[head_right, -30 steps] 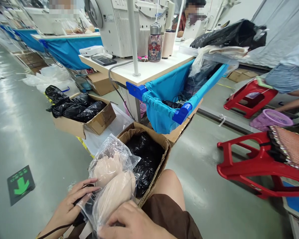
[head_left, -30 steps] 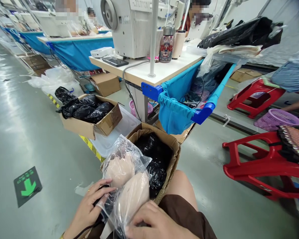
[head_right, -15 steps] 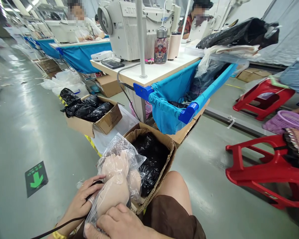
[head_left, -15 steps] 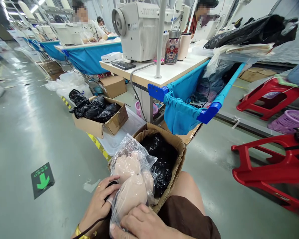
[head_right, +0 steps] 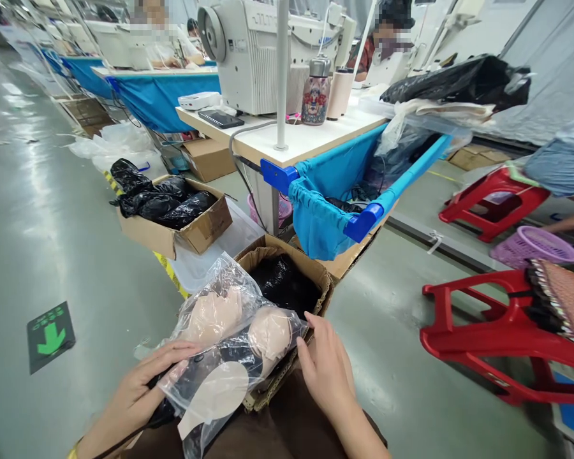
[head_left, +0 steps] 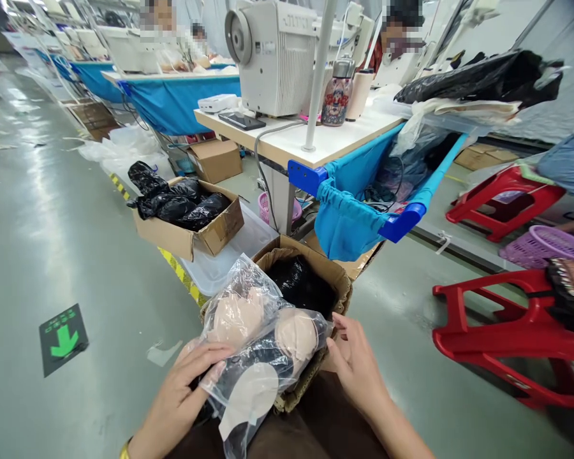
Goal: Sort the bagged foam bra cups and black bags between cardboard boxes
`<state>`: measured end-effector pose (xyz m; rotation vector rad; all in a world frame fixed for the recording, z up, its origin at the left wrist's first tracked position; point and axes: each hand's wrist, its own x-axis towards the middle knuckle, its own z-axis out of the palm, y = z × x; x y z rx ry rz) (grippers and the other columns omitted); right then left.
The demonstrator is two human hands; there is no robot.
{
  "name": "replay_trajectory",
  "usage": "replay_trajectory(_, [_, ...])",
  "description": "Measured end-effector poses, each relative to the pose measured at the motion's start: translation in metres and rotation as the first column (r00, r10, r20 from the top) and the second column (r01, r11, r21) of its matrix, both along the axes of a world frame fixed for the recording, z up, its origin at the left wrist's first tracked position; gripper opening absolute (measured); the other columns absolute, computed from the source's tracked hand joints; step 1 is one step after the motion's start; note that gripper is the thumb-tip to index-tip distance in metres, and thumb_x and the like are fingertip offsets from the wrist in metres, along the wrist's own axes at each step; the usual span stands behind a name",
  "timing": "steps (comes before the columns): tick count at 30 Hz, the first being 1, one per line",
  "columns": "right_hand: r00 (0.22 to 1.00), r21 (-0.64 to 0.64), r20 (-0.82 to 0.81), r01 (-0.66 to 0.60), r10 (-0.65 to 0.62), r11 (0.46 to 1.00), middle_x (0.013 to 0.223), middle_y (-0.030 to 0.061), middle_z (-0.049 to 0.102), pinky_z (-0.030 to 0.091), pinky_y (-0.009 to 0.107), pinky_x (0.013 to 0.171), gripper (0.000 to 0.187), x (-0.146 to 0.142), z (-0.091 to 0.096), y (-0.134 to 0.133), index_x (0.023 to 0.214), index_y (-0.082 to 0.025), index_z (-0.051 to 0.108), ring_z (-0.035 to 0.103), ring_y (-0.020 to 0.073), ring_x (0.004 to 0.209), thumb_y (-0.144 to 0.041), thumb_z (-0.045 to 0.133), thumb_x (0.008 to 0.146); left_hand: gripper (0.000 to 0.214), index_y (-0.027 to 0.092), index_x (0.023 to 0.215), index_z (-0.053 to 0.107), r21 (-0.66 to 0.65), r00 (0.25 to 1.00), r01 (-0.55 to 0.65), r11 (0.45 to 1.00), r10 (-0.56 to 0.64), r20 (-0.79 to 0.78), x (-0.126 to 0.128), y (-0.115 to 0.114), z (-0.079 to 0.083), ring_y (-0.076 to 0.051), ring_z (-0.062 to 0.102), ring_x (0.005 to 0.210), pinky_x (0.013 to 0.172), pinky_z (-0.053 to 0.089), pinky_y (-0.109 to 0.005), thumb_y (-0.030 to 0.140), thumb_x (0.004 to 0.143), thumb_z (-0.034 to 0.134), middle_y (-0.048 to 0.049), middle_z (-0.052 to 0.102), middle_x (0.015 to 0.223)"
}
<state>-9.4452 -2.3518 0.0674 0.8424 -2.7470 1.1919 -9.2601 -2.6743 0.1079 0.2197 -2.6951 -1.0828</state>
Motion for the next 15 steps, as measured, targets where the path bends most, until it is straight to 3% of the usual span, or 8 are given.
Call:
replay_trajectory(2, [0.992, -0.059, -0.096, -0.086, 0.08, 0.995, 0.136, 0.0143, 0.057, 0.057, 0.052, 0.101, 0.046, 0.015, 0.013, -0.002, 0.148, -0.028, 0.046, 0.059, 0.0315, 0.125, -0.038, 0.056, 0.104, 0.026, 0.035, 0.117, 0.076, 0.061, 0.999, 0.007, 0.998, -0.01, 0.047, -0.01, 0.009, 0.01, -0.019, 0.07, 0.115, 0.104, 0.051, -0.029, 0.039, 0.102, 0.056, -0.0011, 0.077, 0.124])
replay_trajectory(4, [0.958, -0.16, -0.195, -0.243, 0.21, 0.957, 0.13, 0.0162, 0.059, 0.06, 0.046, 0.097, 0.047, 0.037, 0.03, -0.014, 0.147, -0.023, 0.047, 0.06, 0.0303, 0.121, -0.043, 0.055, 0.105, 0.026, 0.033, 0.115, 0.077, 0.108, 0.998, -0.006, 0.994, -0.001, 0.067, -0.024, 0.023, 0.023, -0.019, 0.071, 0.113, 0.103, 0.051, -0.029, 0.042, 0.101, 0.056, -0.002, 0.077, 0.122])
replay_trajectory(7, [0.791, -0.242, -0.377, -0.586, 0.481, 0.773, 0.11, 0.0115, 0.066, 0.061, 0.032, 0.088, 0.037, 0.064, 0.051, -0.04, 0.14, -0.018, 0.049, 0.065, 0.0224, 0.103, -0.038, 0.048, 0.109, 0.027, 0.031, 0.109, 0.078, 0.197, 0.997, -0.02, 0.98, 0.004, 0.083, -0.047, 0.047, 0.047, -0.018, 0.072, 0.103, 0.094, 0.054, -0.026, 0.043, 0.101, 0.055, -0.0003, 0.079, 0.11])
replay_trajectory(8, [0.737, -0.22, -0.414, -0.651, 0.534, 0.726, 0.106, 0.0104, 0.067, 0.06, 0.028, 0.086, 0.031, 0.068, 0.055, -0.048, 0.137, -0.017, 0.051, 0.065, 0.0205, 0.099, -0.031, 0.045, 0.11, 0.027, 0.03, 0.107, 0.078, 0.215, 0.996, -0.024, 0.976, 0.005, 0.092, -0.054, 0.055, 0.053, -0.017, 0.072, 0.101, 0.091, 0.054, -0.026, 0.042, 0.1, 0.056, 0.0001, 0.079, 0.108])
replay_trajectory(9, [0.712, -0.183, -0.431, -0.67, 0.554, 0.719, 0.107, 0.011, 0.068, 0.059, 0.027, 0.086, 0.028, 0.068, 0.058, -0.055, 0.134, -0.015, 0.052, 0.065, 0.0199, 0.099, -0.025, 0.042, 0.11, 0.026, 0.029, 0.106, 0.078, 0.227, 0.996, -0.024, 0.974, 0.002, 0.095, -0.061, 0.062, 0.059, -0.017, 0.072, 0.1, 0.09, 0.054, -0.026, 0.041, 0.099, 0.056, 0.0005, 0.079, 0.105])
replay_trajectory(11, [0.764, -0.065, -0.406, -0.572, 0.502, 0.818, 0.115, 0.0149, 0.067, 0.058, 0.029, 0.085, 0.029, 0.059, 0.063, -0.061, 0.129, -0.014, 0.057, 0.064, 0.0224, 0.103, -0.017, 0.039, 0.106, 0.024, 0.029, 0.105, 0.078, 0.236, 0.995, -0.012, 0.972, -0.011, 0.094, -0.071, 0.072, 0.066, -0.018, 0.071, 0.1, 0.091, 0.054, -0.027, 0.036, 0.097, 0.056, 0.0008, 0.078, 0.104])
replay_trajectory(13, [0.843, 0.094, -0.397, -0.356, 0.363, 0.93, 0.109, 0.0139, 0.066, 0.056, 0.036, 0.077, 0.028, 0.04, 0.068, -0.057, 0.123, -0.018, 0.062, 0.062, 0.026, 0.095, -0.018, 0.043, 0.104, 0.023, 0.029, 0.103, 0.077, 0.231, 0.995, -0.014, 0.973, -0.008, 0.098, -0.078, 0.077, 0.068, -0.018, 0.07, 0.101, 0.093, 0.052, -0.029, 0.031, 0.094, 0.055, 0.0016, 0.077, 0.103])
replay_trajectory(15, [0.867, 0.261, -0.429, -0.151, 0.254, 0.954, 0.089, 0.0084, 0.062, 0.046, 0.037, 0.066, 0.022, 0.022, 0.076, -0.047, 0.114, -0.023, 0.067, 0.057, 0.0259, 0.079, -0.021, 0.048, 0.103, 0.022, 0.029, 0.101, 0.076, 0.223, 0.99, -0.03, 0.974, -0.001, 0.139, -0.082, 0.078, 0.07, -0.019, 0.069, 0.1, 0.093, 0.05, -0.031, 0.03, 0.093, 0.056, 0.0029, 0.076, 0.103])
